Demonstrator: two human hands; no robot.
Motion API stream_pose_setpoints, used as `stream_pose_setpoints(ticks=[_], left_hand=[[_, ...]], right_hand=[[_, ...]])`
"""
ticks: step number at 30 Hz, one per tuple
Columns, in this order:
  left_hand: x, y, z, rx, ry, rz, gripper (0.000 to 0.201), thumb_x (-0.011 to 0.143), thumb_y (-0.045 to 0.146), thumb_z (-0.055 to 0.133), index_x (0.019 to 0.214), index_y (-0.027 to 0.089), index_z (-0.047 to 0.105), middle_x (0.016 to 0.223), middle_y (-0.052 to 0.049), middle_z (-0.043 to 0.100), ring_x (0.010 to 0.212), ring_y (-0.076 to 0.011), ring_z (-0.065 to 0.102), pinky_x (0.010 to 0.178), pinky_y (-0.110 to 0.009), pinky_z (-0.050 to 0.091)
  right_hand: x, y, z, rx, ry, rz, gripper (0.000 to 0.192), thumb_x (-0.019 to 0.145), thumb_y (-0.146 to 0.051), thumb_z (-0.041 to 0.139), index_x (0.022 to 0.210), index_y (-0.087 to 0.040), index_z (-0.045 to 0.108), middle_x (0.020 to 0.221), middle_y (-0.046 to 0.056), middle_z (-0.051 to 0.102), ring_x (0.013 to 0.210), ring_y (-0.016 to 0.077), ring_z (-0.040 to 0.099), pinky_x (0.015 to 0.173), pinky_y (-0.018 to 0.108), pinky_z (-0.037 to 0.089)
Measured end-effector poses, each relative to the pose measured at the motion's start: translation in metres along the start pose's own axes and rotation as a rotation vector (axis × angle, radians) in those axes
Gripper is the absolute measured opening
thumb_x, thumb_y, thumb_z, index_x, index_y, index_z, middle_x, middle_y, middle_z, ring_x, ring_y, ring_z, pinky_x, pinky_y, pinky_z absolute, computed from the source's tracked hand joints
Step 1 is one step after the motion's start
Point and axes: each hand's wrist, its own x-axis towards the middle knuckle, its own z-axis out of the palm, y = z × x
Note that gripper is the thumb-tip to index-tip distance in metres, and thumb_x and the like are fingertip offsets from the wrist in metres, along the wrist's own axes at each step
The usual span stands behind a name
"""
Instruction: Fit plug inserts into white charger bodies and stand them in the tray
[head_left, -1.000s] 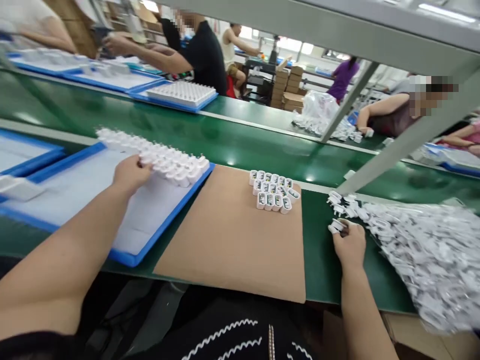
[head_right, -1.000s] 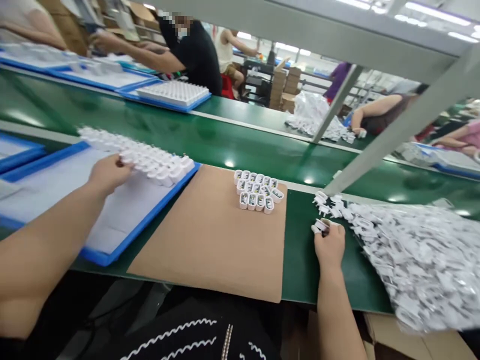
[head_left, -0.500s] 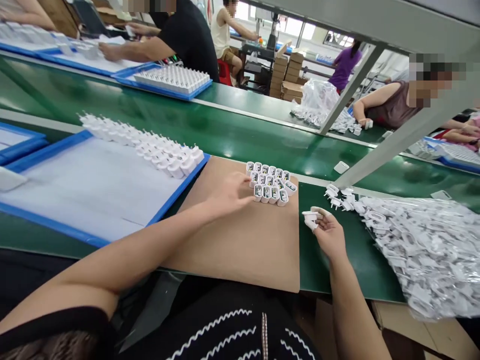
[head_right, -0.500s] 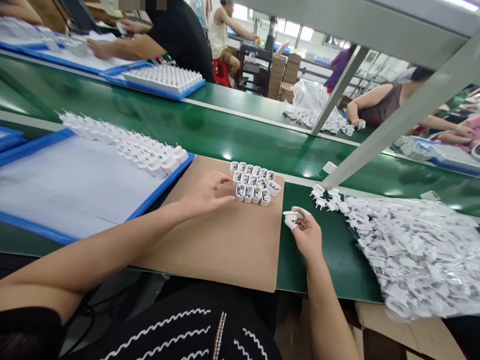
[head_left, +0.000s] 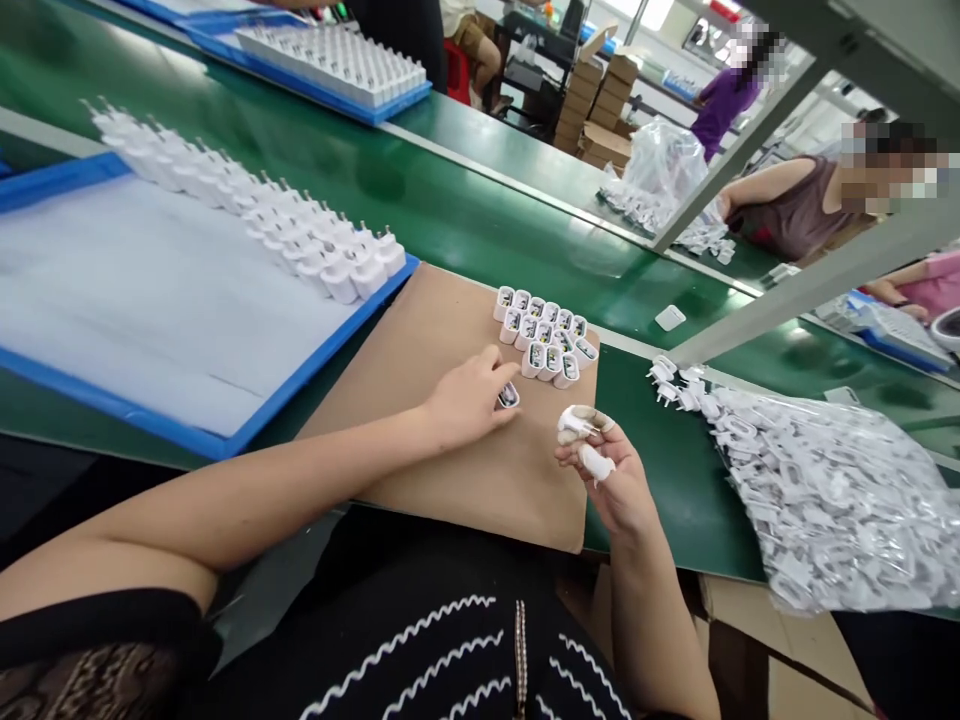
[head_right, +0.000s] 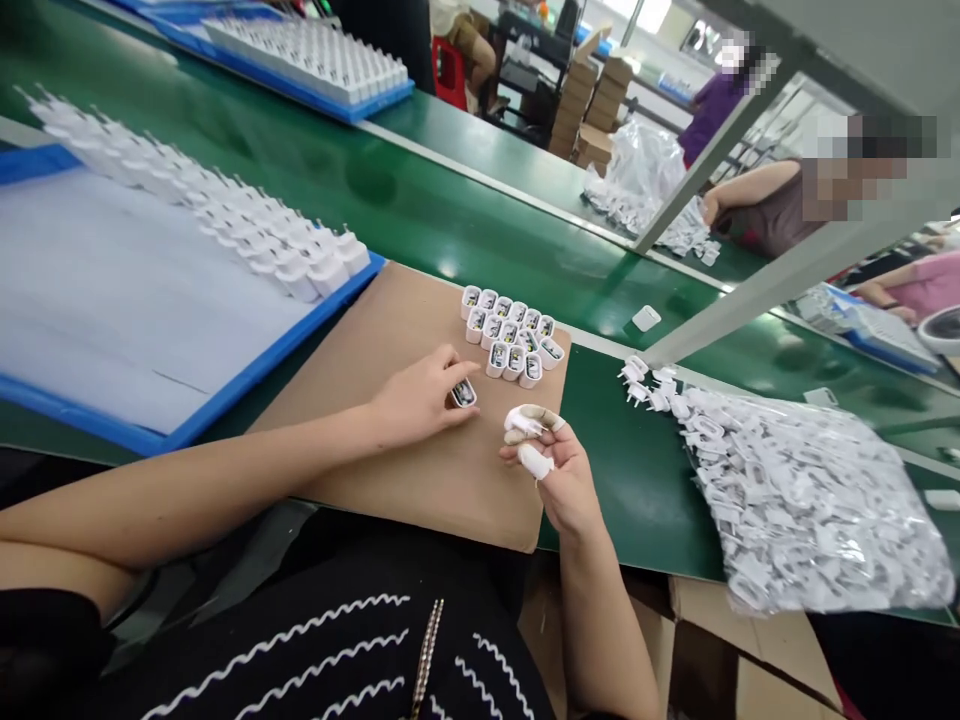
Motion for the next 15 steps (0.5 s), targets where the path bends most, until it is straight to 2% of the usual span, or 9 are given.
stream_pose_setpoints(ticks=[2, 4, 6, 8, 9, 11, 13, 15], left_hand=[[-0.014, -0.001, -0.005, -0.051, -0.085, -0.024, 0.063, 0.079, 0.043, 0.083, 0.133, 0.017, 0.061, 0.124, -0.014, 0.056, 0.109, -0.0330, 0.063, 0.088, -0.043, 0.057], [-0.027, -0.006, -0.003, -0.149, -0.081, 0.008, 0.068, 0.077, 0.039, 0.087, 0.136, 0.019, 0.059, 0.131, -0.013, 0.056, 0.120, -0.0336, 0.060, 0.096, -0.044, 0.055], [-0.038, -0.009, 0.004, -0.268, -0.018, 0.033, 0.049, 0.086, 0.031, 0.078, 0.130, 0.021, 0.061, 0.130, -0.011, 0.060, 0.122, -0.0299, 0.060, 0.101, -0.042, 0.053], [-0.046, -0.011, 0.014, -0.371, 0.038, 0.010, 0.024, 0.095, 0.026, 0.067, 0.118, 0.020, 0.064, 0.119, -0.009, 0.066, 0.111, -0.0258, 0.065, 0.098, -0.041, 0.054], [-0.048, -0.011, 0.018, -0.407, 0.066, -0.011, 0.019, 0.096, 0.026, 0.066, 0.114, 0.020, 0.065, 0.115, -0.008, 0.068, 0.107, -0.0249, 0.066, 0.096, -0.040, 0.054], [-0.050, -0.010, 0.025, -0.448, 0.120, -0.031, 0.030, 0.092, 0.029, 0.073, 0.119, 0.019, 0.064, 0.121, -0.009, 0.068, 0.109, -0.0256, 0.066, 0.098, -0.042, 0.054], [-0.048, -0.010, 0.027, -0.463, 0.161, -0.022, 0.043, 0.088, 0.030, 0.079, 0.127, 0.020, 0.062, 0.129, -0.010, 0.067, 0.114, -0.0264, 0.065, 0.102, -0.043, 0.052], [-0.046, -0.012, 0.028, -0.466, 0.148, -0.002, 0.036, 0.089, 0.031, 0.079, 0.121, 0.020, 0.066, 0.123, -0.007, 0.071, 0.110, -0.0255, 0.066, 0.099, -0.041, 0.053]], right_hand=[[0.003, 0.002, 0.005, 0.030, 0.019, 0.018, 0.047, 0.073, -0.044, 0.088, 0.111, -0.024, 0.071, 0.091, 0.005, 0.073, 0.067, 0.0154, 0.063, 0.057, 0.029, 0.052], [0.007, 0.007, 0.010, 0.023, 0.083, 0.026, 0.040, 0.072, -0.044, 0.089, 0.103, -0.023, 0.075, 0.087, 0.004, 0.072, 0.063, 0.0123, 0.057, 0.053, 0.025, 0.045], [0.011, 0.011, 0.016, 0.004, 0.145, 0.022, 0.035, 0.071, -0.044, 0.090, 0.096, -0.023, 0.077, 0.087, 0.003, 0.071, 0.066, 0.0120, 0.055, 0.056, 0.026, 0.045], [0.016, 0.013, 0.021, -0.020, 0.167, 0.020, 0.033, 0.069, -0.043, 0.091, 0.091, -0.022, 0.078, 0.088, 0.003, 0.071, 0.069, 0.0127, 0.055, 0.061, 0.027, 0.047], [0.018, 0.013, 0.024, -0.033, 0.161, 0.027, 0.033, 0.068, -0.043, 0.091, 0.090, -0.021, 0.078, 0.088, 0.003, 0.071, 0.070, 0.0127, 0.055, 0.061, 0.027, 0.047], [0.020, 0.011, 0.030, -0.070, 0.140, 0.034, 0.034, 0.070, -0.043, 0.089, 0.093, -0.021, 0.077, 0.085, 0.003, 0.069, 0.065, 0.0118, 0.054, 0.058, 0.026, 0.046], [0.021, 0.008, 0.036, -0.133, 0.141, 0.004, 0.036, 0.076, -0.042, 0.086, 0.105, -0.022, 0.076, 0.081, 0.000, 0.066, 0.061, 0.0108, 0.054, 0.055, 0.025, 0.047], [0.020, 0.004, 0.040, -0.240, 0.147, -0.057, 0.033, 0.082, -0.039, 0.082, 0.111, -0.025, 0.075, 0.079, -0.002, 0.062, 0.059, 0.0105, 0.055, 0.052, 0.024, 0.048]])
